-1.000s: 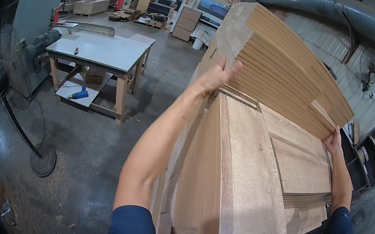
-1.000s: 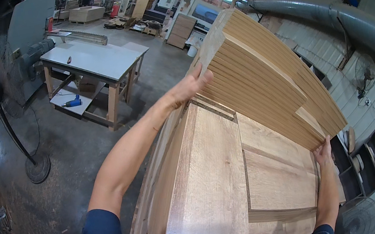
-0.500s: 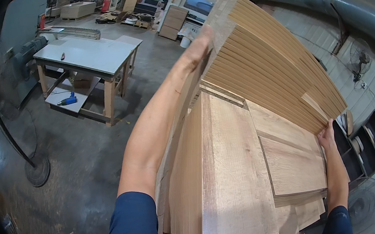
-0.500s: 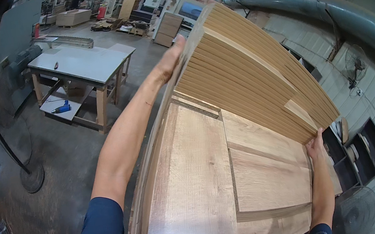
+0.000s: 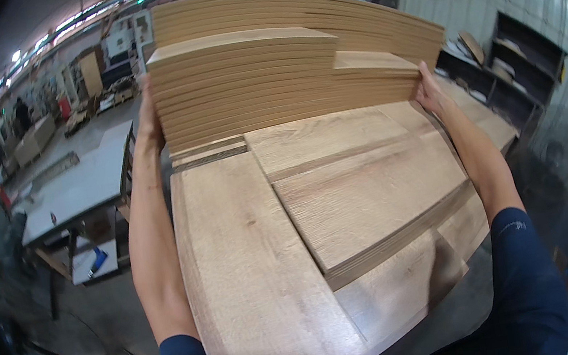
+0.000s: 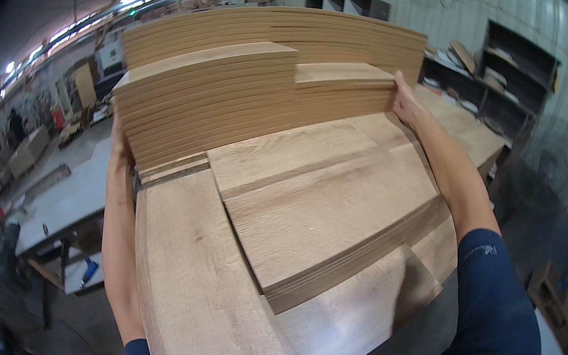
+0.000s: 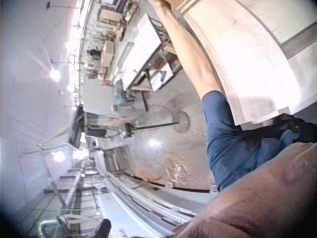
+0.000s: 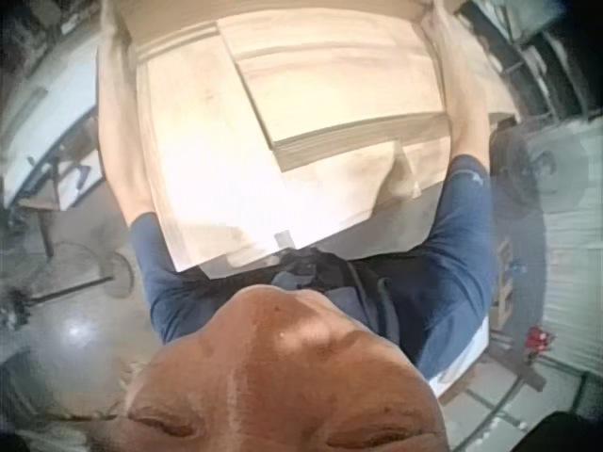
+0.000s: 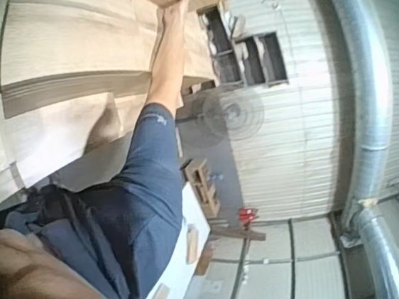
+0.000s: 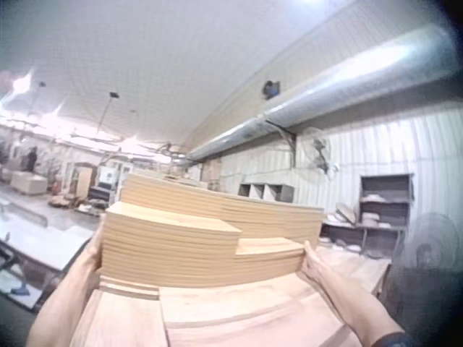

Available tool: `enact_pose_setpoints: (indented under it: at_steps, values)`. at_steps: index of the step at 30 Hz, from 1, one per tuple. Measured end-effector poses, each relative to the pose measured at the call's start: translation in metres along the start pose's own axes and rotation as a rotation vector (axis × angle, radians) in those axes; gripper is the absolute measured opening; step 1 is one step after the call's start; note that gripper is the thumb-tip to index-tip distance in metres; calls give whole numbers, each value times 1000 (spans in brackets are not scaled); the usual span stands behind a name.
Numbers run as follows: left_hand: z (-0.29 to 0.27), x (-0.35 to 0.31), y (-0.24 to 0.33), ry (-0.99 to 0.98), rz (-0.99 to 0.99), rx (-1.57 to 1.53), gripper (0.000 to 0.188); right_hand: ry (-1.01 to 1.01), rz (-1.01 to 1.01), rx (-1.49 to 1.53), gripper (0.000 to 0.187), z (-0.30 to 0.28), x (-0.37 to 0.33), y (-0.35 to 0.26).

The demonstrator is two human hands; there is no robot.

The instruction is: The person sorts and stacks several wood planks on a worktable, uses a utility knife to trim an edge, wipes a plank with a cloth, and carries them to a large wooden stack in a workshop.

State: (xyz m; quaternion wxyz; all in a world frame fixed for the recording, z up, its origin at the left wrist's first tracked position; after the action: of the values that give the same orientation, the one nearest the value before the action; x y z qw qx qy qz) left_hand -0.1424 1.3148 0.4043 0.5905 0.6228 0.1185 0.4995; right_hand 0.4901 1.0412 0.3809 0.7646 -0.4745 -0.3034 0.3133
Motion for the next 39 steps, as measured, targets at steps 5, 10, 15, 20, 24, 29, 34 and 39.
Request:
enact_pose_setpoints:
  at_steps: [5,10,15,20,24,29,34,39]
  values:
    - [3,13,-35,116,8,-113,83,122,-48,-109,64,-13,-22,-27]
    - [-14,1,-8,169,15,-26,84,115,-40,-48,63,20,-32,-14]
    - [-6,-2,-15,175,15,-30,85,51,-46,-136,88,3,-13,-19]
    - [-4,-8,-16,181,12,-19,86,73,-66,-67,84,-1,-9,-28]
    - [-7,-12,-11,191,4,-7,87,175,-89,-172,69,3,-9,-28]
    - [-7,-15,-16,199,-3,-9,88,250,-55,-148,47,6,-18,-29]
    - [-11,-24,-15,214,-3,9,89,230,-78,-146,45,28,-35,-23]
    - [7,-22,-4,189,25,-5,90,266,-81,-163,46,-5,-3,-35]
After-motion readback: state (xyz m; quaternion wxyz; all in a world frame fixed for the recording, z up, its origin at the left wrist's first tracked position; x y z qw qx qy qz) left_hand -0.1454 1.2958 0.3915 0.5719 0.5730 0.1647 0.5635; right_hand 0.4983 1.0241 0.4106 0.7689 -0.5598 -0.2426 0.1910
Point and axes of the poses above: each hand's wrist, its own x-axis towards the middle knuckle, its own z-axis out of the palm, y = z × x, the point moved 7 cm from there along x, towards the middle knuckle, and after that the axes turned 7 degrees about x, right-handed, at the moved point
